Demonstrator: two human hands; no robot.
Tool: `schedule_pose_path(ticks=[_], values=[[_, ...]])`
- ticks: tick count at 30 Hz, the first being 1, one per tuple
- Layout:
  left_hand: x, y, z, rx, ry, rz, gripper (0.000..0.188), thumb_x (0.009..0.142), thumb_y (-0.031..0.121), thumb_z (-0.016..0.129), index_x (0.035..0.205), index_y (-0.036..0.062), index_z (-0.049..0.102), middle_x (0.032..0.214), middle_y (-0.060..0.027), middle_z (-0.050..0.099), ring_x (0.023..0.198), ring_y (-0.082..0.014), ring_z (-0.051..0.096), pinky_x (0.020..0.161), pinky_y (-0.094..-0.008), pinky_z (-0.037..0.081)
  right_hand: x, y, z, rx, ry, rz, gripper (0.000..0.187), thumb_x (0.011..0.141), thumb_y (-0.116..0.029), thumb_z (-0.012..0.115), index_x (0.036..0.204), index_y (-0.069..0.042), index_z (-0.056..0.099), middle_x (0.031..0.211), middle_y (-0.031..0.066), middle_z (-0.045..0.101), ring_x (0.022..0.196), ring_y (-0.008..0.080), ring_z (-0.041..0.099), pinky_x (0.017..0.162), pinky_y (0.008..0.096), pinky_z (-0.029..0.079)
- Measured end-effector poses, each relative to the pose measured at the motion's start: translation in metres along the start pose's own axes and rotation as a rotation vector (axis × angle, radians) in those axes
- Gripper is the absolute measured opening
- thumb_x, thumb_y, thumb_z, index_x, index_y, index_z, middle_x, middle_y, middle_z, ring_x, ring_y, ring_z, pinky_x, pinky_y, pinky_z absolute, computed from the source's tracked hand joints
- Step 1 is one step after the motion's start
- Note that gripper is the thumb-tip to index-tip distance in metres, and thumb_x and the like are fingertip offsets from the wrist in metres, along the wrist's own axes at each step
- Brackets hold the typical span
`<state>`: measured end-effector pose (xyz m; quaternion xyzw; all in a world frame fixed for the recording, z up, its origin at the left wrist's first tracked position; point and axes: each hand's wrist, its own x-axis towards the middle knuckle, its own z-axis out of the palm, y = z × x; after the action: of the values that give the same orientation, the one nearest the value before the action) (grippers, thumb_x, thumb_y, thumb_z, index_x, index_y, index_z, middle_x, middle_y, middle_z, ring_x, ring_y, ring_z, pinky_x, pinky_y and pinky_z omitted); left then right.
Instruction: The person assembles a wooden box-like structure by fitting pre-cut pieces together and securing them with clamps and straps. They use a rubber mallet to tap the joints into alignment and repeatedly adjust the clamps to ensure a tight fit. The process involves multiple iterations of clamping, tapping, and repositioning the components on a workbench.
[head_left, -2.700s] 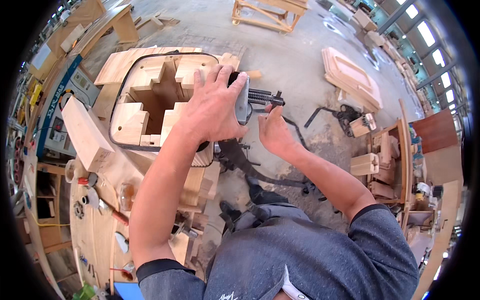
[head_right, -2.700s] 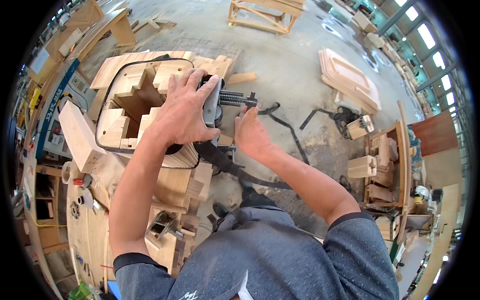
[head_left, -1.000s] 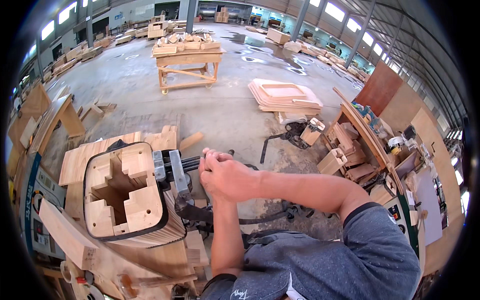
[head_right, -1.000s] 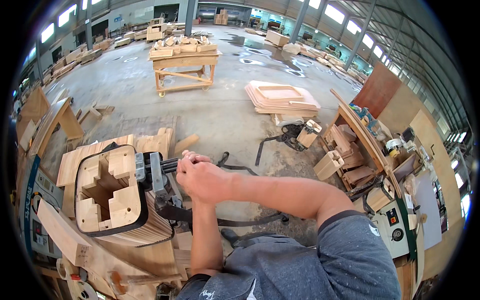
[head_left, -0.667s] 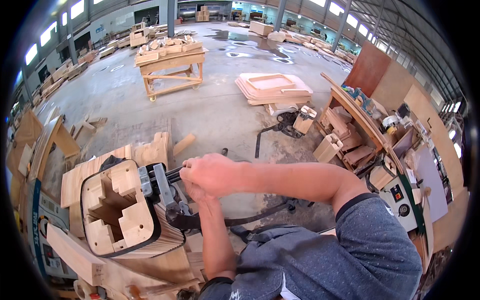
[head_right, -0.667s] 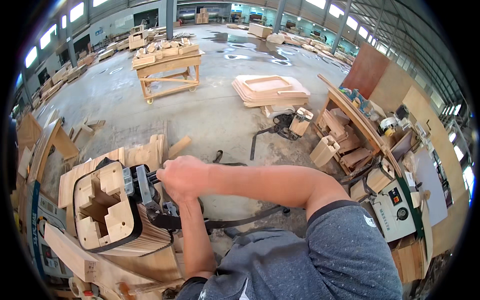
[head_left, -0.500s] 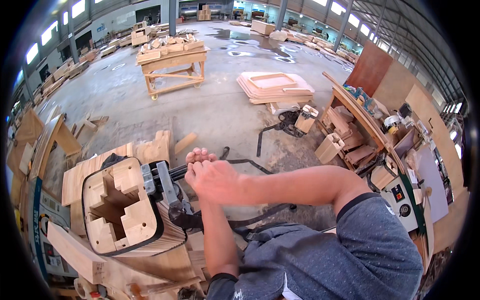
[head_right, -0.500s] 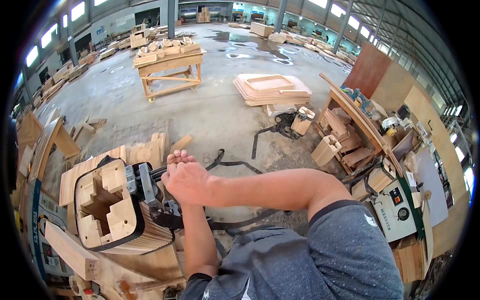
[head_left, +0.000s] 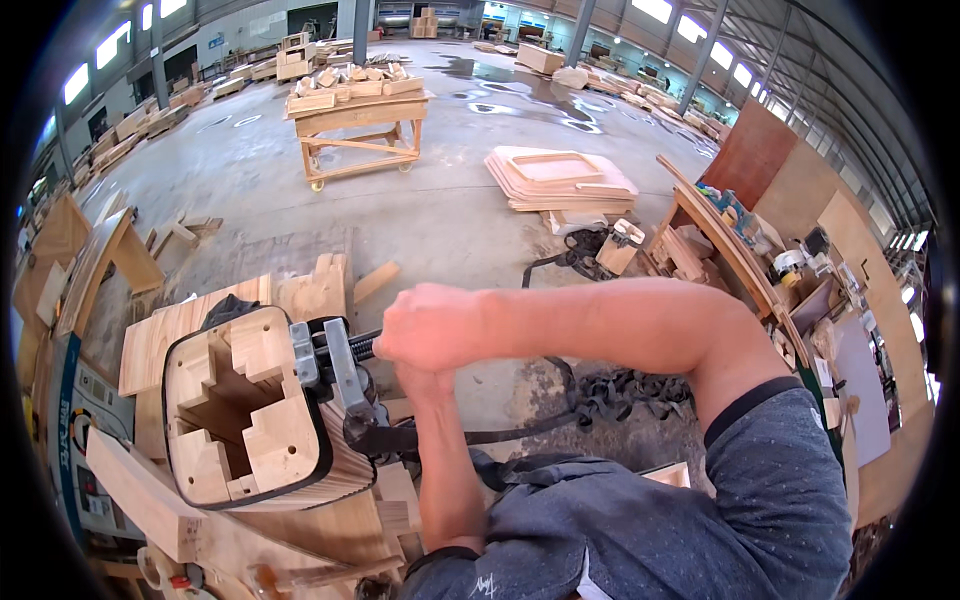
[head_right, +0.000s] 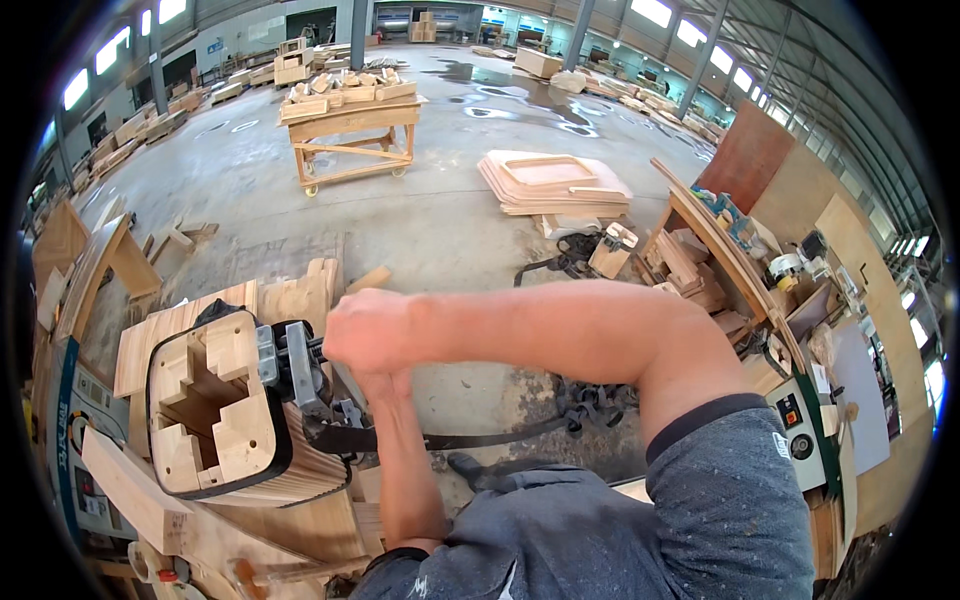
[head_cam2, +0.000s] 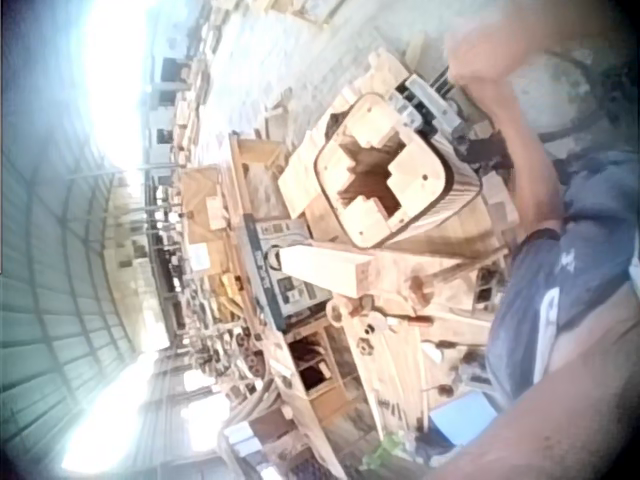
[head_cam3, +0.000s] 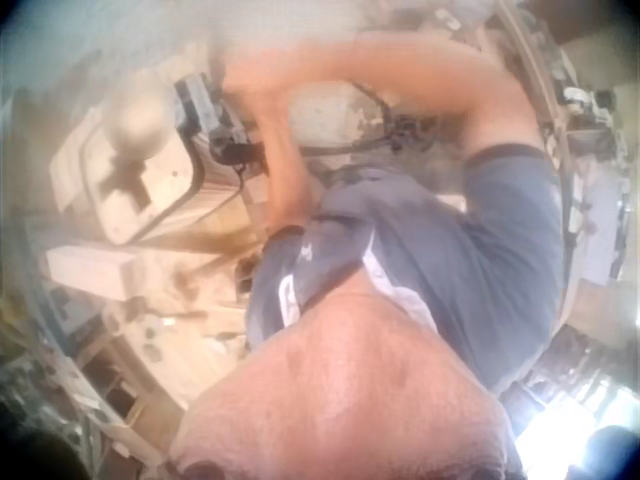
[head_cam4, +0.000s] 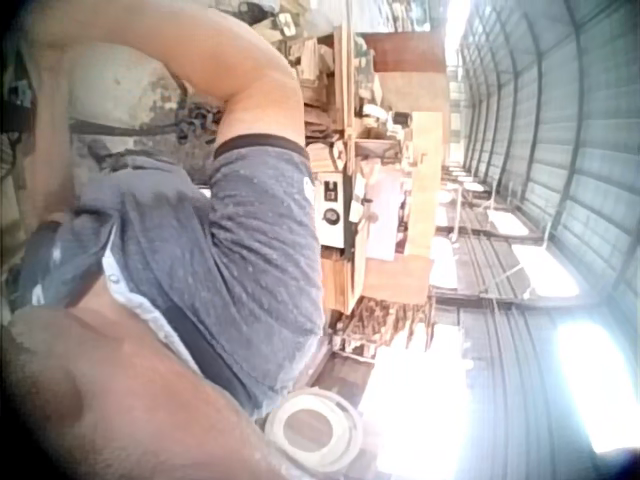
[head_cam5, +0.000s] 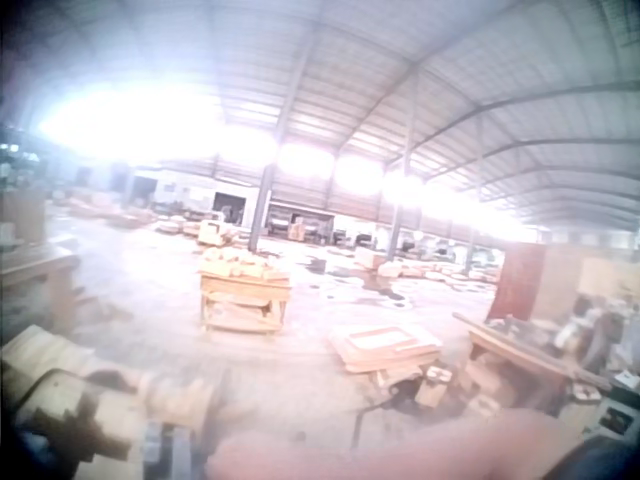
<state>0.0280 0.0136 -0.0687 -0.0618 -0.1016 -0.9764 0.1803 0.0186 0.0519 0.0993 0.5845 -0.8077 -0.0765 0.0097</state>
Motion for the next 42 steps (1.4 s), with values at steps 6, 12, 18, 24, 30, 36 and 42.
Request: schedule_pose_path(ticks=[6, 12, 18, 24, 30, 36, 42], values=[[-0.016, -0.011, -0.031, -0.123, 0.073, -0.003, 0.035, 0.102, 0.028, 0.066, 0.131, 0.0086, 0.061, 0.121, -0.0043, 0.065, 0.102, -0.0196, 0.061, 0.087, -0.0346, 0.05, 0.031, 0.067, 0.003, 0.274, -0.028, -0.112, 0.017, 0.075, -0.018, 0.065, 0.072, -0.003, 0.071, 0.071, 0.0214, 0.067, 0.075, 0.0407, 0.07, 0.063, 0.0498, 0.056], [0.012, -0.006, -0.035, -0.027, -0.064, 0.03, 0.029, 0.1, 0.03, 0.067, 0.118, 0.0083, 0.064, 0.097, -0.0013, 0.066, 0.089, -0.0175, 0.058, 0.079, -0.0321, 0.047, 0.036, 0.067, -0.012, 0.196, -0.118, -0.237, 0.019, 0.073, -0.019, 0.068, 0.075, -0.002, 0.074, 0.078, 0.0205, 0.072, 0.08, 0.0391, 0.072, 0.066, 0.0479, 0.058], [0.011, -0.002, -0.046, -0.027, 0.005, -0.027, 0.026, 0.096, 0.032, 0.06, 0.081, 0.0104, 0.058, 0.059, 0.0021, 0.047, 0.048, -0.0099, 0.049, 0.052, -0.0236, 0.047, 0.065, 0.067, -0.012, 0.204, -0.247, -0.454, 0.022, 0.074, -0.019, 0.067, 0.079, -0.001, 0.077, 0.084, 0.02, 0.075, 0.082, 0.0397, 0.074, 0.067, 0.0471, 0.059], [0.01, -0.019, -0.017, -0.031, -0.233, -0.044, 0.015, 0.107, 0.027, 0.052, 0.102, 0.0137, 0.057, 0.054, 0.0074, 0.041, 0.044, -0.0107, 0.045, 0.049, -0.028, 0.036, 0.068, 0.113, -0.018, 0.337, -0.308, -0.506, 0.028, 0.078, -0.025, 0.068, 0.074, 0.003, 0.07, 0.071, 0.0269, 0.063, 0.073, 0.0414, 0.069, 0.065, 0.0477, 0.055], [-0.008, 0.003, 0.009, 0.025, 0.075, -0.067, 0.017, 0.106, 0.027, 0.059, 0.102, 0.0125, 0.052, 0.054, 0.0037, 0.041, 0.045, -0.0106, 0.042, 0.048, -0.0277, 0.032, 0.112, 0.131, 0.013, 0.553, -0.511, -0.453, 0.044, 0.092, -0.032, 0.067, 0.068, 0.004, 0.06, 0.056, 0.0178, 0.049, 0.05, 0.0274, 0.048, 0.053, 0.0422, 0.042], [-0.014, 0.006, 0.045, -0.014, 0.297, -0.155, 0.021, 0.106, 0.029, 0.06, 0.112, 0.0126, 0.049, 0.058, 0.0026, 0.044, 0.049, -0.0111, 0.044, 0.051, -0.0282, 0.033, 0.137, 0.155, 0.08, 0.93, -0.74, -0.251, 0.042, 0.097, -0.031, 0.064, 0.068, -0.001, 0.06, 0.054, 0.0013, 0.049, 0.05, 0.0103, 0.044, 0.047, 0.0323, 0.036], [-0.017, 0.001, 0.07, 0.054, 0.473, -0.115, 0.028, 0.108, 0.027, 0.054, 0.134, 0.0184, 0.048, 0.072, -0.0014, 0.049, 0.059, -0.0196, 0.055, 0.057, -0.0333, 0.044, 0.134, 0.132, 0.154, 1.294, -0.702, -0.291, 0.035, 0.099, -0.028, 0.062, 0.076, -0.002, 0.065, 0.063, 0.0002, 0.058, 0.059, 0.0102, 0.05, 0.056, 0.0322, 0.044]])
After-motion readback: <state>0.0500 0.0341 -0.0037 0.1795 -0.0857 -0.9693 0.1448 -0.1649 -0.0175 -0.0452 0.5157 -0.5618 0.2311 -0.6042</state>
